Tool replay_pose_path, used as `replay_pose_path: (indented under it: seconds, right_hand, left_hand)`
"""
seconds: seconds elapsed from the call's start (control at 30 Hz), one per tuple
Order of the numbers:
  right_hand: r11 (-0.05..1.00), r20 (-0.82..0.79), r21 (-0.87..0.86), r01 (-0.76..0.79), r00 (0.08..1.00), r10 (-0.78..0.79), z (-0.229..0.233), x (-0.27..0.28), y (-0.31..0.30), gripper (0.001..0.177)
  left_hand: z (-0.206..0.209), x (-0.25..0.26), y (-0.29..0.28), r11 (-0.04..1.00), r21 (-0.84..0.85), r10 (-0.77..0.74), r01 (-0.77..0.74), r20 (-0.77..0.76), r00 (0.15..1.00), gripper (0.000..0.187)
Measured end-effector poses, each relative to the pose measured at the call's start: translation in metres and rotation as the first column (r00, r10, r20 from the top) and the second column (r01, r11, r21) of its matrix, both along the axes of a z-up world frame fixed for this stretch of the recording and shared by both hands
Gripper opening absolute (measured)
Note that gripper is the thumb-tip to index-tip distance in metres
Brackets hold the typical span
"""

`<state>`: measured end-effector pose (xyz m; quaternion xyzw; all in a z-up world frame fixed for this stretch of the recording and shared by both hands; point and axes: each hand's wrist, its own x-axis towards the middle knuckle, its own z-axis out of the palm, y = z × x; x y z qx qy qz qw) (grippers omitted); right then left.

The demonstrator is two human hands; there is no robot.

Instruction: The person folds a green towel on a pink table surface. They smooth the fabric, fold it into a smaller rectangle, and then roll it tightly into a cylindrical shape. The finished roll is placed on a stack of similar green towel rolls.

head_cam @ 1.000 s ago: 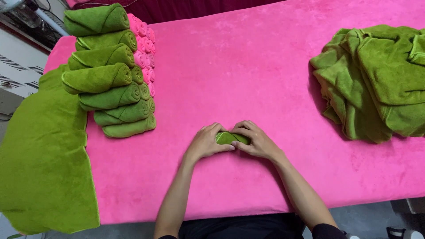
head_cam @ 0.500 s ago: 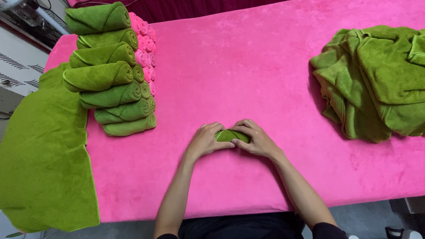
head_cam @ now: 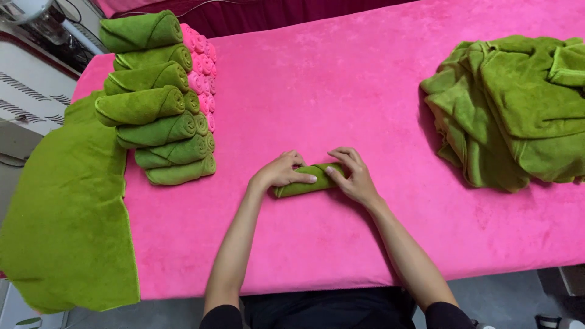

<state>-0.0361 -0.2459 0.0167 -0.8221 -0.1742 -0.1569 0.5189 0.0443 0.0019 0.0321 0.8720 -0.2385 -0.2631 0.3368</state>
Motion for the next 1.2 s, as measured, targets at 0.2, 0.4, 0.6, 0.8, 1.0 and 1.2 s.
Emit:
replay_pose_path:
  seconds: [0.2,0.4,0.6,0.8,1.0,1.2]
  right_hand:
    - [0.988,-0.093,0.069,0.138,0.987,-0.132,-0.005,0.004,-0.017,0.028]
    - [0.982,-0.235,0.103,0.159,0.963,-0.132,-0.004,0.003,-0.024,0.026]
    - [0.980,-0.281,0.167,0.107,0.958,-0.057,-0.002,0.003,-0.022,0.037]
    - [0.920,-0.306,0.388,0.058,0.949,0.070,-0.026,0.015,-0.028,0.045]
    - [0.785,-0.305,0.619,0.038,0.932,0.196,-0.040,0.016,-0.013,0.045]
    - [0.622,-0.344,0.775,-0.108,0.754,0.559,-0.059,-0.007,0.039,0.056]
  left_hand:
    - [-0.001,-0.016,-0.003,0.997,0.066,0.020,-0.043,0.314,0.949,0.042]
    - [-0.023,-0.080,-0.037,0.956,0.274,-0.156,-0.105,0.779,0.607,0.074]
    - [-0.041,-0.045,-0.042,0.927,0.309,-0.152,-0.213,0.829,0.539,0.112]
    - [-0.032,-0.023,-0.034,0.950,0.253,-0.100,-0.183,0.800,0.591,0.101]
    - [0.048,-0.040,-0.015,0.941,-0.195,0.336,-0.276,0.453,0.826,0.094]
    - [-0.070,-0.024,-0.006,0.499,-0.745,0.570,-0.442,-0.102,0.815,0.073]
